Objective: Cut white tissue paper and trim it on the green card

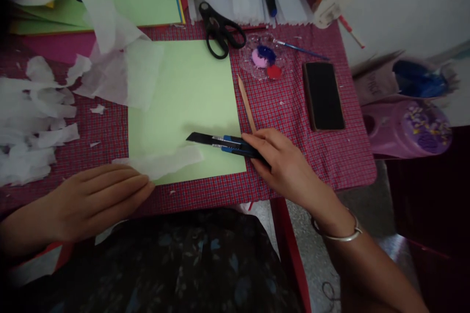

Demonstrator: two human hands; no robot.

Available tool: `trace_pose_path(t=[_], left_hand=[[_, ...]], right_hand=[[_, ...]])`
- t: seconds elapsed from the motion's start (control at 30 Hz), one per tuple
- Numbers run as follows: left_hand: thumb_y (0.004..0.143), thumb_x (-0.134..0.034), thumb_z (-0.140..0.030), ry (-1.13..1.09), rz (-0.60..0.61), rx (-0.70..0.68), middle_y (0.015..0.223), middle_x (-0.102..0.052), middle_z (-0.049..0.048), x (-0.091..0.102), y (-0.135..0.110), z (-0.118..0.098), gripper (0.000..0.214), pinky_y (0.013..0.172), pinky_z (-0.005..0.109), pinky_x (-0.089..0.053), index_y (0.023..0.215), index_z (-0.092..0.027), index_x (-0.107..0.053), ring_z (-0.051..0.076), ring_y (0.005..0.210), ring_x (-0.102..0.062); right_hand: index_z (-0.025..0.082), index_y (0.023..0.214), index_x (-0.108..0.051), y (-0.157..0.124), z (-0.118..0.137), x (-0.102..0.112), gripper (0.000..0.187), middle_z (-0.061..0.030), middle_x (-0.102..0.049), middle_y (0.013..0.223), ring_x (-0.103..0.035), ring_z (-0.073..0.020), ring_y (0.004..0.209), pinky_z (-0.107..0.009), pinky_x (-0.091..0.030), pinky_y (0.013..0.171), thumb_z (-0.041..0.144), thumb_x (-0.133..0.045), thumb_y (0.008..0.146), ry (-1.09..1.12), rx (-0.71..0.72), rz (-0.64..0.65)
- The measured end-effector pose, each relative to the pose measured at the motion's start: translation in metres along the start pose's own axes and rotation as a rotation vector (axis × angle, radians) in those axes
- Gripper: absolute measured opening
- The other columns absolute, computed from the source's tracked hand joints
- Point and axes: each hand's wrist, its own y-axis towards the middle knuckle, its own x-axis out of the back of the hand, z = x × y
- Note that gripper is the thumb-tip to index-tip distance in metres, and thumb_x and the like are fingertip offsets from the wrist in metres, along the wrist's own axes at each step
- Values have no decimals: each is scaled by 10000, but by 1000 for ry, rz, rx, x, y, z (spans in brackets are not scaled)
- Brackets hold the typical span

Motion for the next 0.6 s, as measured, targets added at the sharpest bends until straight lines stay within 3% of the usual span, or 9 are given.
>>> trace_pose_path(t=[0.23,0.6], left_hand=[[940,-475,-78,13,-15,14,989,-690,67,-4,0,-2,217,850,375,-528,1058,-135,-648,214,924,-620],[930,-461,-73,-66,-42,159,957,-689,79,-12,7,10,269,758,357,-548,1086,-173,-656,216,870,-621]], right_hand=[[233,1364,-513,2,4,0,466,-110,-594,1240,-583,-258,1146,-449,-520,972,120,-551,914,-79,86,61],[215,1365,-519,-1,5,6,466,-115,-604,1233,-587,-259,1117,-440,-516,957,107,-538,912,-86,87,143]])
